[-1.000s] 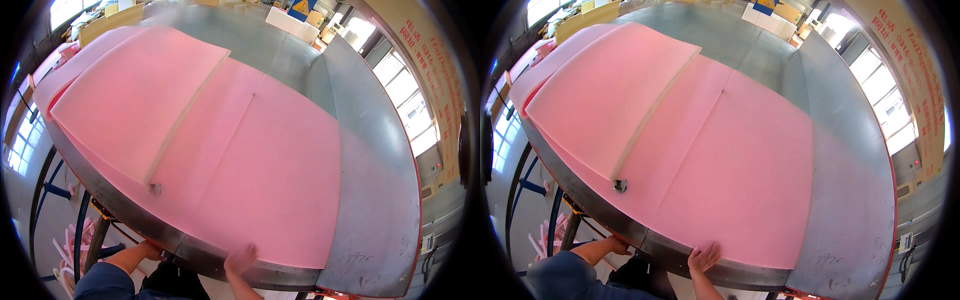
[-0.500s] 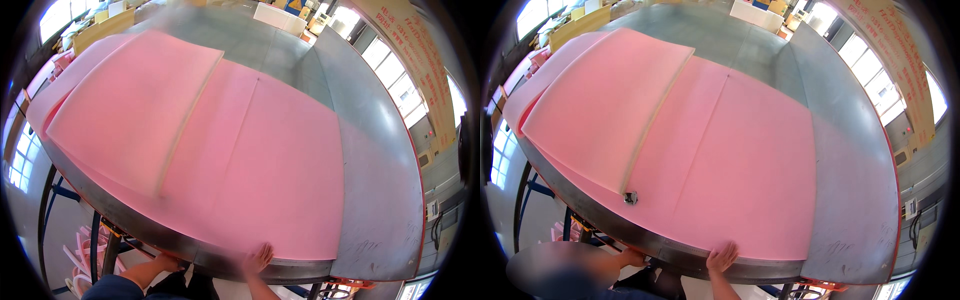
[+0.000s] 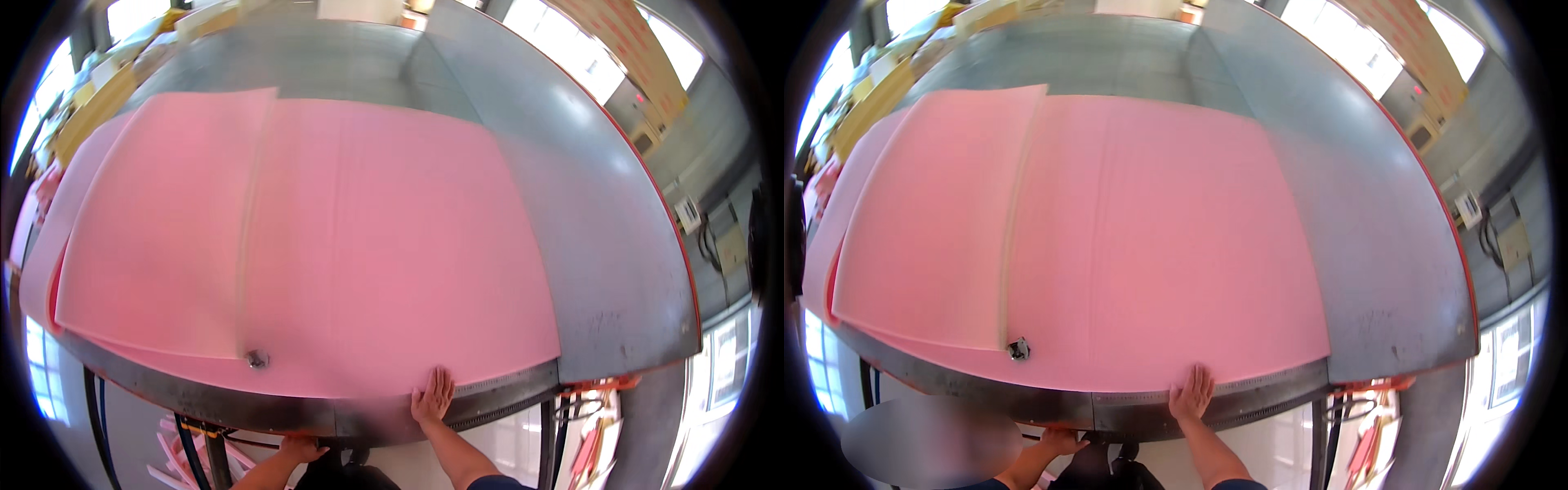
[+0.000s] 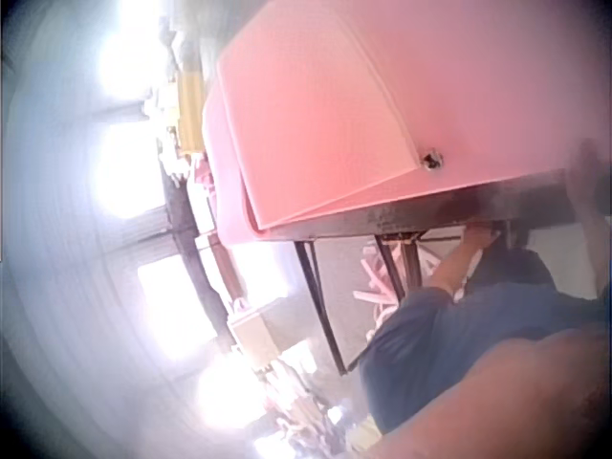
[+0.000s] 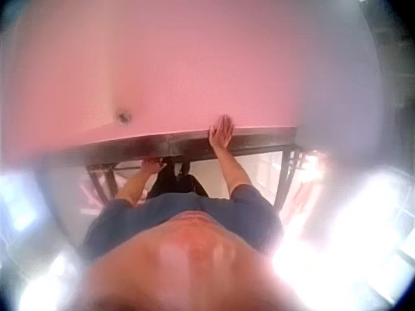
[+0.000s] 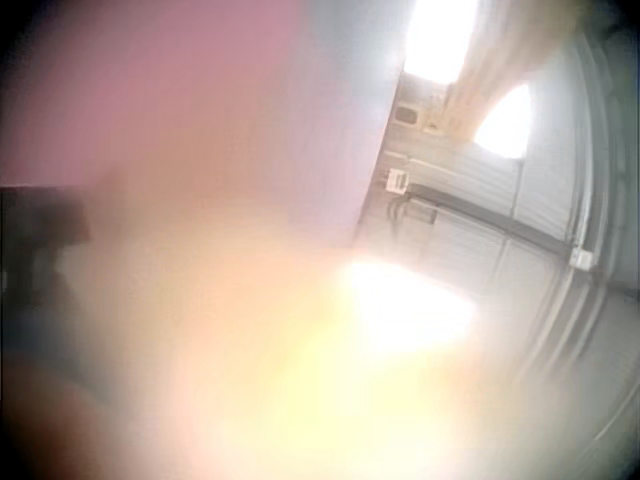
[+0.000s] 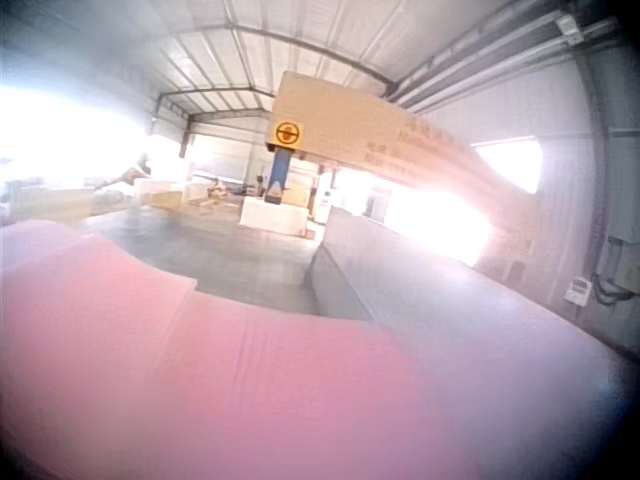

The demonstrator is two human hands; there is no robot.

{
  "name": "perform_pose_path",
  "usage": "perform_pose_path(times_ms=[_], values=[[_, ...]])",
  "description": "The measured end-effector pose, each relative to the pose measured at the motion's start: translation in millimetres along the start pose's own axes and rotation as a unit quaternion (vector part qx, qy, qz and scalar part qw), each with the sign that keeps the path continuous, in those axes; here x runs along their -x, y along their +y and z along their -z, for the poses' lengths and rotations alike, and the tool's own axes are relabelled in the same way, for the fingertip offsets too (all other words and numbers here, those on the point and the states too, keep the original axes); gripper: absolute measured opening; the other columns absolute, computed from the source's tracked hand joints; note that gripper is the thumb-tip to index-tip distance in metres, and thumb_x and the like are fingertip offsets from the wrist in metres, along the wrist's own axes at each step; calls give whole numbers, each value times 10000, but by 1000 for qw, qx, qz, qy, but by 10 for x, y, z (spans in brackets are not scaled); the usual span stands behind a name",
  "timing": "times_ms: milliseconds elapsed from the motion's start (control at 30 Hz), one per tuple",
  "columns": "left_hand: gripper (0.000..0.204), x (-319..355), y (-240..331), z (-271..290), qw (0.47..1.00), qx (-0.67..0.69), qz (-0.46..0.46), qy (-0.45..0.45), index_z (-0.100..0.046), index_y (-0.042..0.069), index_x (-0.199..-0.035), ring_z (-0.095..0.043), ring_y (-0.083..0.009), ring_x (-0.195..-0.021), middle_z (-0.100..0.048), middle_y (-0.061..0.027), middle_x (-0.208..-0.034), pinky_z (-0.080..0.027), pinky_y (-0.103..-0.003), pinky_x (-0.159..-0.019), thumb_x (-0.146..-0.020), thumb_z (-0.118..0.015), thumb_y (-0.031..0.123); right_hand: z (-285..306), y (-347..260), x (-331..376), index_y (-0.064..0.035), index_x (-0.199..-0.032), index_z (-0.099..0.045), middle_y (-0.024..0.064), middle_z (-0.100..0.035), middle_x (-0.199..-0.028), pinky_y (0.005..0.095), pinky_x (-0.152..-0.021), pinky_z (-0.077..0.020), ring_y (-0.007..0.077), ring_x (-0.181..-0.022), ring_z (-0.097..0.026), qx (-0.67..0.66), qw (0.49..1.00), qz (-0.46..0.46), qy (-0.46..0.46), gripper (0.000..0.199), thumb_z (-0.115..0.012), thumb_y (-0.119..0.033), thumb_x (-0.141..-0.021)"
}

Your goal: The person uses a manual hydraulic guillotine cutter to slice large pink foam sheets into smaller rectangular pieces. They repeatedly measure the foam with a tape measure, align it against the machine's guide, and press down the lever to make precise cuts. The cut pieces are stacked on the table as the process continues.

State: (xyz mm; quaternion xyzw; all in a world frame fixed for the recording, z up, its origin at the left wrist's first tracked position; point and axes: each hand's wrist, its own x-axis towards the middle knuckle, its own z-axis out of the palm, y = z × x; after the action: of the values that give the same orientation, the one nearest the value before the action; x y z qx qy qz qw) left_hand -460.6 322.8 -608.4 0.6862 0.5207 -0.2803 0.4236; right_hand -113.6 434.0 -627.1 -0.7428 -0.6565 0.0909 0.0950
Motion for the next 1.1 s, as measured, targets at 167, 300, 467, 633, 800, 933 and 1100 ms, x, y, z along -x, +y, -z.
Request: perform_pose_path(times_ms=[167,300,467,633,800,933,1100], values=[[674,-72,-159,-183,995,-64,-21,75,-636,117,-1225,-582,-291,-1182,-657,-112,-1203,-438,-450,-1019,-874,-455,663,43,-27,105,-4,-1437,-367,175,-379,-1493,528,-1176,-158,373,-1424,-273,-23,999,-4,40,726,-589,-370,-851],[691,37,-138,-379,994,-76,75,10,-615,126,-1245,-613,-281,-1151,-682,-115,-1158,-466,-436,-982,-869,-446,680,-23,12,342,2,-1411,-401,187,-402,-1472,500,-1167,-201,360,-1409,-299,-92,991,-28,90,689,-613,-339,-850],[681,322,30,-388,989,-89,107,49,-571,76,-1263,-609,-324,-1117,-665,-149,-1150,-471,-463,-973,-822,-532,594,19,-200,380,17,-1306,-500,170,-552,-1305,444,-1037,-401,354,-1219,-513,-327,840,-377,214,599,-695,-271,-819],[526,693,-215,-485,971,-27,66,228,-655,93,-1144,-615,-315,-1091,-675,-127,-1114,-491,-445,-930,-784,-630,476,-101,16,186,-12,-1180,-600,104,-665,-938,380,-693,-522,271,-844,-656,-390,702,-567,184,495,-733,-308,-806],[382,1177,-609,-265,924,223,115,288,-693,101,-1021,-665,-284,-963,-707,-113,-977,-517,-409,-854,-789,-674,403,546,-68,-466,-89,-975,-626,42,-567,-731,318,-416,-312,161,-543,-483,-707,478,-489,179,268,-723,-282,-817],[278,1079,-867,1,855,283,-6,434,-692,94,-940,-691,-308,-829,-711,-115,-851,-541,-412,-753,-794,-697,330,1487,-151,-1261,16,-1019,-642,105,-612,-759,368,-475,-408,184,-658,-576,-646,657,-323,217,293,-670,-186,-808],[227,346,-879,641,870,274,-93,398,-668,26,-877,-681,-269,-810,-695,-160,-860,-534,-388,-738,-838,-689,249,3158,-1020,-1638,150,-1033,-609,174,-655,-981,383,-794,-477,228,-918,-601,-484,819,-147,271,428,-683,-161,-749]])
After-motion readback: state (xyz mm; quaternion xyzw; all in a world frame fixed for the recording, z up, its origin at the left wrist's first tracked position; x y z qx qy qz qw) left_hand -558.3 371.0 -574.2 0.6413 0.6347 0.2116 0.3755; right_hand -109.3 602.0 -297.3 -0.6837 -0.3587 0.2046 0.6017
